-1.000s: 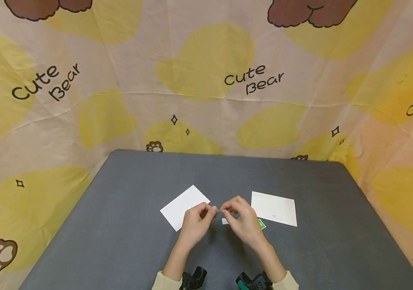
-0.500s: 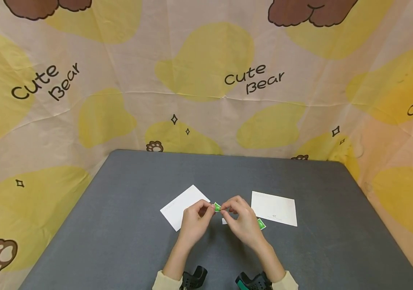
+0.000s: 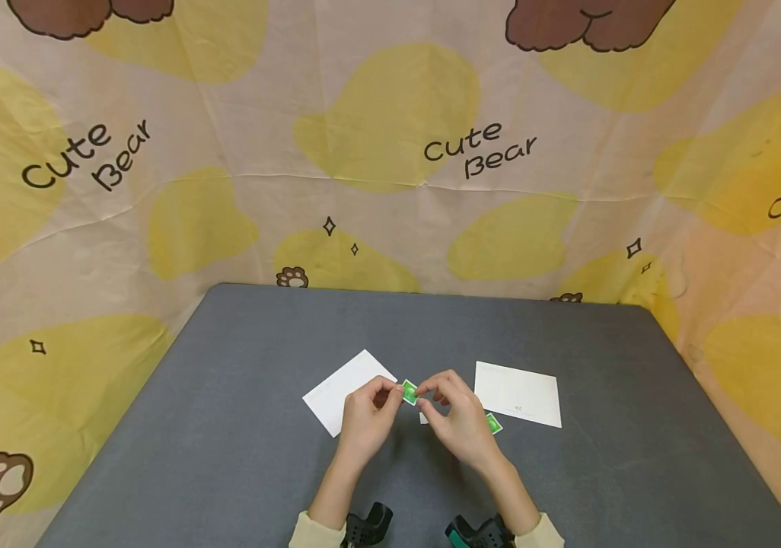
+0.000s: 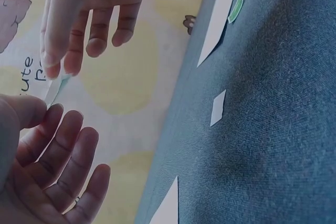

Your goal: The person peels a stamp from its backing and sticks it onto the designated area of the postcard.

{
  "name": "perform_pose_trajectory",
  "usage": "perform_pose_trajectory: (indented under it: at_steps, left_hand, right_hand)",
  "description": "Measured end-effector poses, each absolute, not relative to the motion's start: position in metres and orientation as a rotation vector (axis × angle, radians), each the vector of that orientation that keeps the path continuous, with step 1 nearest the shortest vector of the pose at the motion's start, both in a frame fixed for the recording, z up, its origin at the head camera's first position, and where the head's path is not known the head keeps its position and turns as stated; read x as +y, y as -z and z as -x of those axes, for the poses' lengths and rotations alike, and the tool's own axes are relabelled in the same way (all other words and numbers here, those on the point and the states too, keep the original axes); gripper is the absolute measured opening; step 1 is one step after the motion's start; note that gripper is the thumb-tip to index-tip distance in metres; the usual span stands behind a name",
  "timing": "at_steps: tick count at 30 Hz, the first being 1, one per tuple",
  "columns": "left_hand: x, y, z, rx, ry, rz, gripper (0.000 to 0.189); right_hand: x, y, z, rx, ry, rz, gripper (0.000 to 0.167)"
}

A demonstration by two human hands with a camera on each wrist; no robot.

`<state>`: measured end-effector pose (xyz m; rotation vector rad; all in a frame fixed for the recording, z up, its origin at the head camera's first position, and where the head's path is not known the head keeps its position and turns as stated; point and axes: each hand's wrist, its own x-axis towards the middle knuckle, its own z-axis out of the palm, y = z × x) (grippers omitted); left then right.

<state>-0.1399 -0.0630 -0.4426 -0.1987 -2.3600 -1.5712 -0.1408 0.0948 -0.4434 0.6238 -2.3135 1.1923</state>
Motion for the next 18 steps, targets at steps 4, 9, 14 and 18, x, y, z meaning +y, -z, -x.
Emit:
perform_pose_trajectory:
  at_steps: [4, 9, 14, 18]
  left_hand:
    - [-0.0635, 0.4434, 0.1403, -2.359, 1.566, 0.178, 0.012]
    - [-0.0639, 0.4441, 0.1408, -2.357, 1.548, 0.162, 0.012]
    - [-0.0638, 0.4435, 0.1412, -2.347, 1.542, 0.153, 0.012]
    - [-0.0631, 0.4431, 0.1409, -2.332, 1.552, 0.155, 0.012]
  right_hand:
    - [0.0942, 0.4425, 0.1410, -2.319, -1.207, -0.572, 0.023]
    - [0.0935, 0.4449, 0.1413, -2.353, -1.214, -0.514, 0.023]
    - [0.0925, 0.4477, 0.1401, -2.422, -1.238, -0.487, 0.020]
    - [0.0918, 0.4485, 0.1397, -2.463, -1.263, -0.492, 0.017]
